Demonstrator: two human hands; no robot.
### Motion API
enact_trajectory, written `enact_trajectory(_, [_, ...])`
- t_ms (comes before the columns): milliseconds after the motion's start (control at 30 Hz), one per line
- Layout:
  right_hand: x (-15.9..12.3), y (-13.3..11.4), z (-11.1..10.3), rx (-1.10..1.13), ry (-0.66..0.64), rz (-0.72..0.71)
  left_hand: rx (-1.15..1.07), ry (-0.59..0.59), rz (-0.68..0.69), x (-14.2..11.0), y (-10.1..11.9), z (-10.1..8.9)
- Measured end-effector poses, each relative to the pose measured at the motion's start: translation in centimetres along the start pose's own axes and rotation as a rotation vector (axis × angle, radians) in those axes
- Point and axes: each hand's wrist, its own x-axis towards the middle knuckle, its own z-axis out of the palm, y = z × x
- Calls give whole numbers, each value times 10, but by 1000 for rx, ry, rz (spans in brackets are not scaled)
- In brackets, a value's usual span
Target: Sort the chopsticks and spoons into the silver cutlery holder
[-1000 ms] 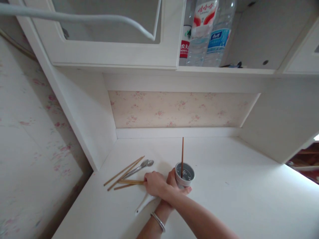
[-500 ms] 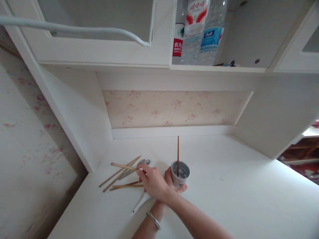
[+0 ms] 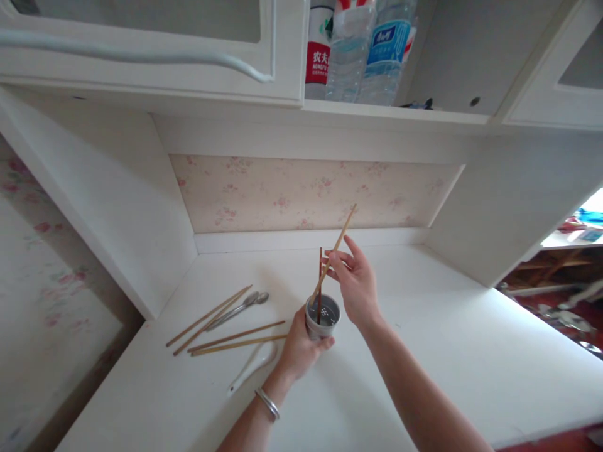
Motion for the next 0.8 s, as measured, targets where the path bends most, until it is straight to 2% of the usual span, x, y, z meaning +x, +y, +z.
enact_trajectory(133, [11,26,-29,-148,50,101,7,31,16,1,0,0])
enact_trajectory(267, [6,52,-45,-249,7,167,10,36,12,1,-1,1])
enact_trajectory(400, [-3,69,-50,-408,-39,168,19,35,2,2,-2,2])
enact_trajectory(533, [-7,73,-50,-496,-111,180,5,26,-13,3,-3,2])
enact_trajectory(700, [-10,76,-51,-457,-138,220,34,8,-1,3,-3,0])
enact_trajectory(800, [-11,79,-51,-372,-121,292,48,-1,7,4,-5,0])
